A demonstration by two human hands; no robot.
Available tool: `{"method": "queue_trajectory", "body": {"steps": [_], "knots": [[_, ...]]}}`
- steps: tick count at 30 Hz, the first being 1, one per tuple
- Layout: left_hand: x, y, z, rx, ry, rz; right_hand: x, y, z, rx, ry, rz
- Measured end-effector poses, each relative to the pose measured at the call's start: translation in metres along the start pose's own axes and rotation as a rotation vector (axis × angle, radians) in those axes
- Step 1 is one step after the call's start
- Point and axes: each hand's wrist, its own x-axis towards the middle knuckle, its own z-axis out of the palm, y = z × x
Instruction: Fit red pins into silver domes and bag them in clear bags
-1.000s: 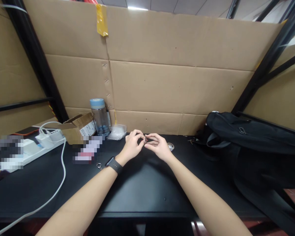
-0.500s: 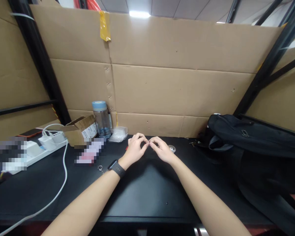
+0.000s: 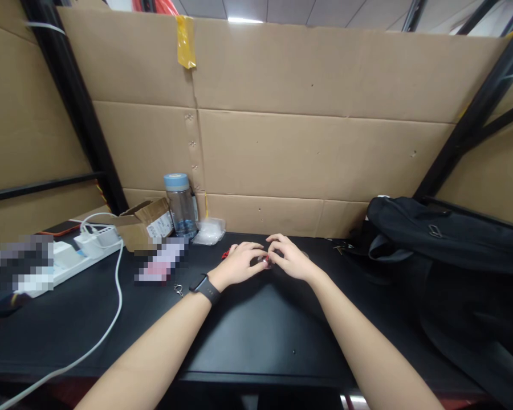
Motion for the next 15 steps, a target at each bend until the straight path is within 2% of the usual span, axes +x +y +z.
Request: {"method": "queue_trajectory", "body": {"steps": [4, 6, 10, 13, 15], "knots": [[-0.001, -0.014, -0.010, 0.042, -0.111, 0.063, -0.004, 0.001, -0.004, -0.100, -0.124, 0.008], [-0.002, -0.026, -0.019, 0.056, -0.084, 0.065, -0.006, 0.001, -0.005, -0.126, -0.218, 0.041], [-0.005, -0.050, -0.038, 0.141, 0.002, -0.014, -0.008, -0.002, -0.014, -0.160, -0.338, 0.120], [-0.008, -0.058, -0.043, 0.167, -0.042, -0.025, -0.009, -0.005, -0.023, -0.109, -0.430, 0.108], [-0.008, -0.058, -0.040, 0.178, -0.077, -0.022, -0.009, -0.004, -0.028, -0.048, -0.445, 0.086]]}}
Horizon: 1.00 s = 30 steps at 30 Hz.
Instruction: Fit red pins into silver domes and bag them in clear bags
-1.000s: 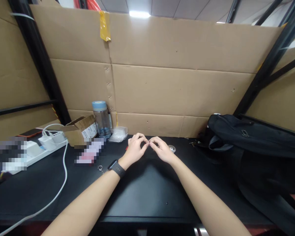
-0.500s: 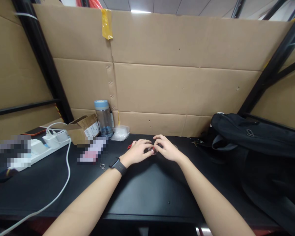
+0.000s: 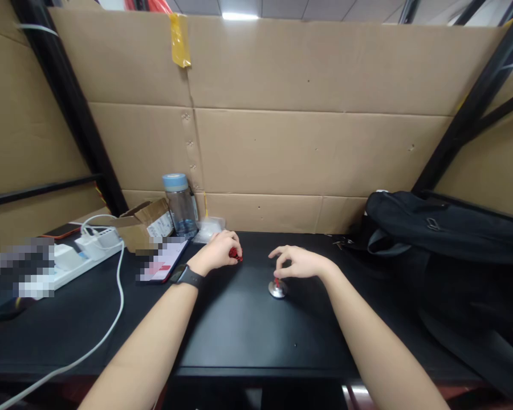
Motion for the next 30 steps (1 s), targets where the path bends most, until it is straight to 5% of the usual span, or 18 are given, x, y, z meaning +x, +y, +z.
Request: {"method": "queue_trajectory", "body": {"steps": [6, 13, 30], "knots": [[0.003, 0.015, 0.011, 0.104, 0.064, 0.015, -0.007, 0.029, -0.010, -0.114, 0.271, 0.168], [0.005, 0.013, 0.023, 0.095, 0.034, 0.048, -0.016, 0.063, -0.015, -0.192, 0.193, 0.359], [0.014, 0.024, 0.018, -0.099, 0.229, 0.045, -0.016, 0.082, -0.009, -0.167, 0.253, 0.395]]}}
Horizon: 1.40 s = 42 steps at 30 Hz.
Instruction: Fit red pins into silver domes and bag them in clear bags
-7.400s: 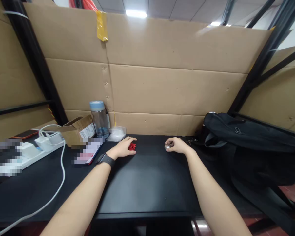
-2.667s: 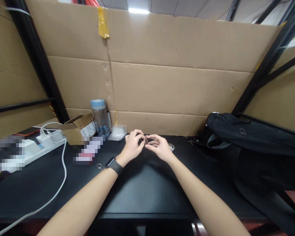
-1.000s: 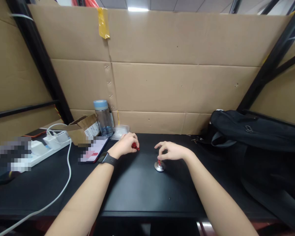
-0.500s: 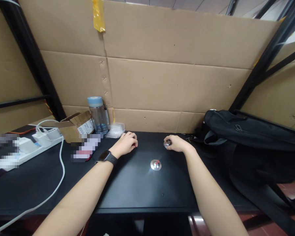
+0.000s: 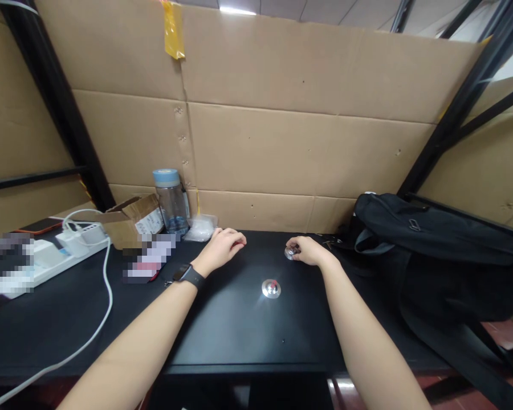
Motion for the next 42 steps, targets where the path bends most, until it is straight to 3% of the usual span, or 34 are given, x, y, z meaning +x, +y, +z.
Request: {"method": "queue_trajectory", "body": {"steps": [6, 10, 13, 19, 25, 30, 36, 42], "knots": [[0.001, -0.005, 0.008, -0.111, 0.019, -0.042, -0.001, 0.003, 0.001, 0.018, 0.082, 0.023], [0.001, 0.000, 0.012, -0.215, 0.038, -0.079, 0.000, -0.009, 0.001, 0.159, 0.142, -0.096], [0.000, 0.004, 0.013, -0.321, 0.085, -0.157, 0.000, -0.030, 0.002, 0.361, 0.178, -0.221], [0.002, 0.013, 0.012, -0.460, 0.157, -0.262, -0.006, -0.089, 0.013, 0.780, 0.203, -0.317], [0.007, 0.024, 0.011, -0.708, 0.211, -0.215, -0.013, -0.124, 0.026, 0.893, 0.250, -0.398], [0.007, 0.028, 0.015, -0.651, 0.305, -0.240, -0.012, -0.127, 0.030, 0.920, 0.299, -0.362], [0.006, 0.029, 0.012, -0.533, 0.324, -0.256, -0.007, -0.123, 0.034, 0.958, 0.284, -0.334], [0.006, 0.036, 0.007, -0.516, 0.372, -0.223, -0.008, -0.123, 0.033, 1.035, 0.298, -0.209]]}}
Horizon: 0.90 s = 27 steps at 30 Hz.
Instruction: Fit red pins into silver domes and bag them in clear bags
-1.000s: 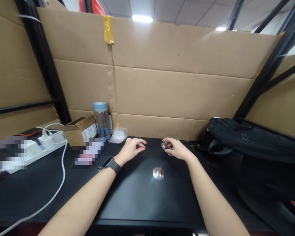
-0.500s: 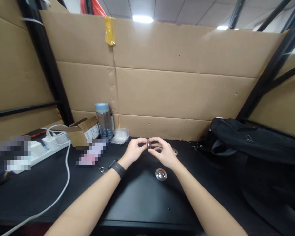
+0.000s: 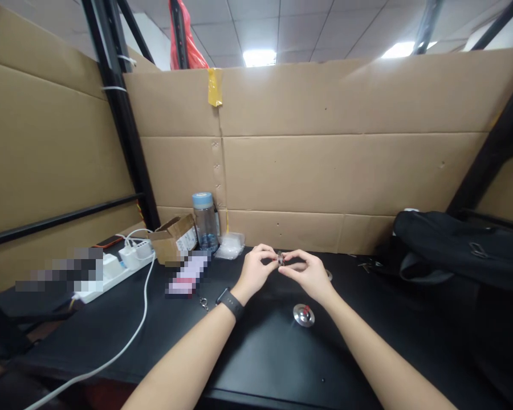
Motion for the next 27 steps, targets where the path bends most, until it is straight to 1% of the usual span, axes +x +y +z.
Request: {"method": "queue_trajectory", "body": {"steps": [2, 5, 7, 10, 14, 17, 19, 21, 27], "knots": [[0.000, 0.001, 0.001, -0.042, -0.015, -0.012, 0.001, -0.003, -0.003, -0.023, -0.006, 0.015], [0.000, 0.000, 0.003, -0.055, -0.027, -0.028, 0.002, -0.008, -0.010, -0.042, -0.078, 0.008], [-0.001, -0.001, 0.003, -0.017, -0.031, -0.021, 0.002, -0.009, -0.014, -0.061, -0.115, -0.002], [-0.003, 0.000, 0.004, 0.076, -0.046, 0.005, 0.002, -0.007, -0.016, -0.086, -0.118, 0.009], [-0.006, 0.005, 0.004, 0.229, -0.101, 0.032, 0.004, 0.000, -0.015, 0.039, -0.123, 0.054], [-0.008, 0.009, 0.004, 0.274, -0.091, 0.009, 0.005, 0.002, -0.014, 0.092, -0.125, 0.030], [-0.008, 0.010, 0.003, 0.242, -0.071, -0.013, 0.005, 0.002, -0.014, 0.101, -0.121, 0.004], [-0.007, 0.010, 0.004, 0.166, -0.072, -0.024, 0.006, 0.002, -0.013, 0.101, -0.116, -0.012], [-0.005, -0.001, 0.010, -0.102, -0.131, -0.085, 0.007, 0.008, -0.014, 0.089, -0.055, -0.056]]}}
